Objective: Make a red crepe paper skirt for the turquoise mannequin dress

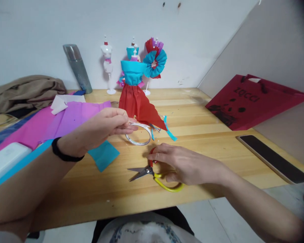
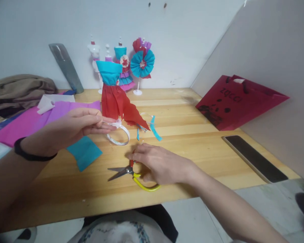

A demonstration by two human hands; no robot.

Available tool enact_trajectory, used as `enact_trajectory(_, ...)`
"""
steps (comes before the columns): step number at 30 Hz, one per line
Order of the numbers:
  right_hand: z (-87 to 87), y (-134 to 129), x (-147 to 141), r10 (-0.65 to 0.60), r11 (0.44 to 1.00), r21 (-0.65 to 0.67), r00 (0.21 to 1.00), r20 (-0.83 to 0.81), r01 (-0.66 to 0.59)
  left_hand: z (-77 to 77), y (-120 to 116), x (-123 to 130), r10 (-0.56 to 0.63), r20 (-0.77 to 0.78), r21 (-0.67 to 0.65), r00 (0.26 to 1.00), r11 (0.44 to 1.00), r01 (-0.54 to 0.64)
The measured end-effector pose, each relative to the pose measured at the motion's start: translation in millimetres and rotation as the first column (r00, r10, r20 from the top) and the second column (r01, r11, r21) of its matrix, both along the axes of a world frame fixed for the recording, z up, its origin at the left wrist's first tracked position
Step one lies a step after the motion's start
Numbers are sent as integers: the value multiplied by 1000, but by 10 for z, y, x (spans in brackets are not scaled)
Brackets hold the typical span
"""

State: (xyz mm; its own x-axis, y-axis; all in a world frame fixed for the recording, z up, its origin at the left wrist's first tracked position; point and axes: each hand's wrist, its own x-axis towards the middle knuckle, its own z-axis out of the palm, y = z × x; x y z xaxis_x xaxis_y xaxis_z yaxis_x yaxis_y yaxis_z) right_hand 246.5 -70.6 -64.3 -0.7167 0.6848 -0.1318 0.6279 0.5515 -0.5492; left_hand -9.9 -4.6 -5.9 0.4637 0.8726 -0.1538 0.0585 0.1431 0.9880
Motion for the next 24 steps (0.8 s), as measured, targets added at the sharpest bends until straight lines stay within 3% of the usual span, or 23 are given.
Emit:
enact_trajectory(3, -17, 37, -40, -259, 966, -35, 941, -219, 258, 13, -17, -2, -39, 15, -4, 999, 999, 39)
enact_trajectory(5, -75, 71, -71, -445, 892, -103, 814, -373, 440, 30, -41, 6, -59, 36, -7, 998, 998, 59)
enact_trajectory(6, -110, 90, -83, -491, 868, -178, 749, -444, 464, 38, -54, 11, -71, 50, -14, 996, 997, 72)
enact_trajectory(10, -221, 154, -85, -522, 837, -504, 591, -616, 214, 56, -91, 37, -100, 110, -47, 989, 993, 106)
enact_trajectory(14, -247, 177, -27, -498, 823, -562, 576, -648, 79, 35, -80, 45, -98, 137, -55, 986, 993, 107)
enact_trajectory(21, -113, 87, 158, -522, 812, -578, 540, -661, 77, -85, 3, 17, -188, 184, -90, 965, 974, 206)
enact_trajectory(24, 35, 16, 287, -534, 830, -520, 554, -638, 200, -112, 25, 3, -181, 144, -93, 973, 976, 196)
